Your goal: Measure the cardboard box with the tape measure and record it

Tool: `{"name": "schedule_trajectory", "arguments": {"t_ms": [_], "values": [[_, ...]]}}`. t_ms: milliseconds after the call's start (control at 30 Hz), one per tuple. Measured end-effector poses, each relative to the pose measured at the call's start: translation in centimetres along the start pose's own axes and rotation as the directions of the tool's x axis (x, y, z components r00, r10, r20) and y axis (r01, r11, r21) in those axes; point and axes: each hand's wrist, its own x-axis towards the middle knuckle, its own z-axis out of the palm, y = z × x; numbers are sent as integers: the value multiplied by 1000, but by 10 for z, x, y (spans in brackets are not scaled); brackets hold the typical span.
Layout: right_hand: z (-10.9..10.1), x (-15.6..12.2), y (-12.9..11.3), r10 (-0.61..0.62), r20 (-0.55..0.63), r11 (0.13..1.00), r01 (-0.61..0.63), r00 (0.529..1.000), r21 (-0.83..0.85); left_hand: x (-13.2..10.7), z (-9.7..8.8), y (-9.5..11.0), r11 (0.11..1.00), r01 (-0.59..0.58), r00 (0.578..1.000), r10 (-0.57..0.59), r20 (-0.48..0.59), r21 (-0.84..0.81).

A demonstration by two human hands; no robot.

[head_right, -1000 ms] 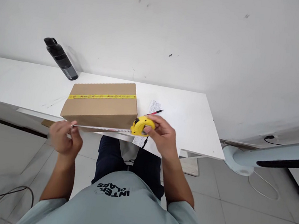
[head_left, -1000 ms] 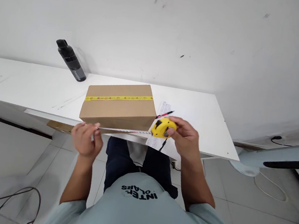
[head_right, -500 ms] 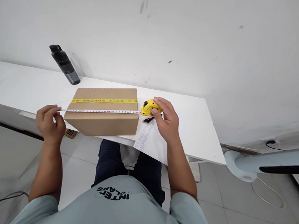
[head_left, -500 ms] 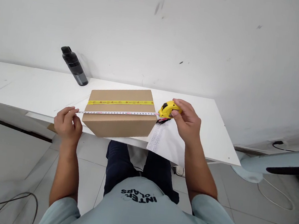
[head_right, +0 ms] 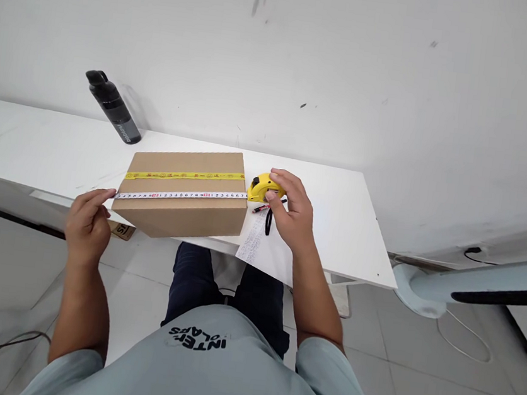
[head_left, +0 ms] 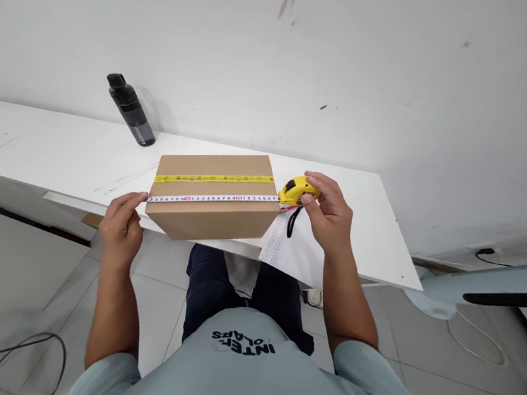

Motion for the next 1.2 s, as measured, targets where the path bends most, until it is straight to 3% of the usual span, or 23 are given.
{"name": "schedule_trajectory", "arguments": {"t_ms": [267,533,633,733,833,900,1200], "values": [[2,1,-4,-16,15,999,16,1000,-42,-11,0,1,999,-9,1000,9,7,34],[1,-2,0,-25,21,999,25,999,-25,2,3,-2,989,-75,995,82,-52,124],[1,-3,2,-8,28,1000,8,1000,-26,8,2,4,997,-25,997,31,-67,75],[0,-3,1,2,28,1000,-2,1000,-28,9,2,9,992,102,995,-102,-4,-74],[1,-3,-1,-1,26,999,2,1000,-42,5,5,10,935,242,970,-234,62,-260],[2,-3,-1,-7,24,999,8,1000,-39,2,8,9,914,260,965,-258,49,-310],[5,-4,-1,15,12,999,-15,1000,-30,-1,-1,15,961,41,998,-28,49,-275]]}}
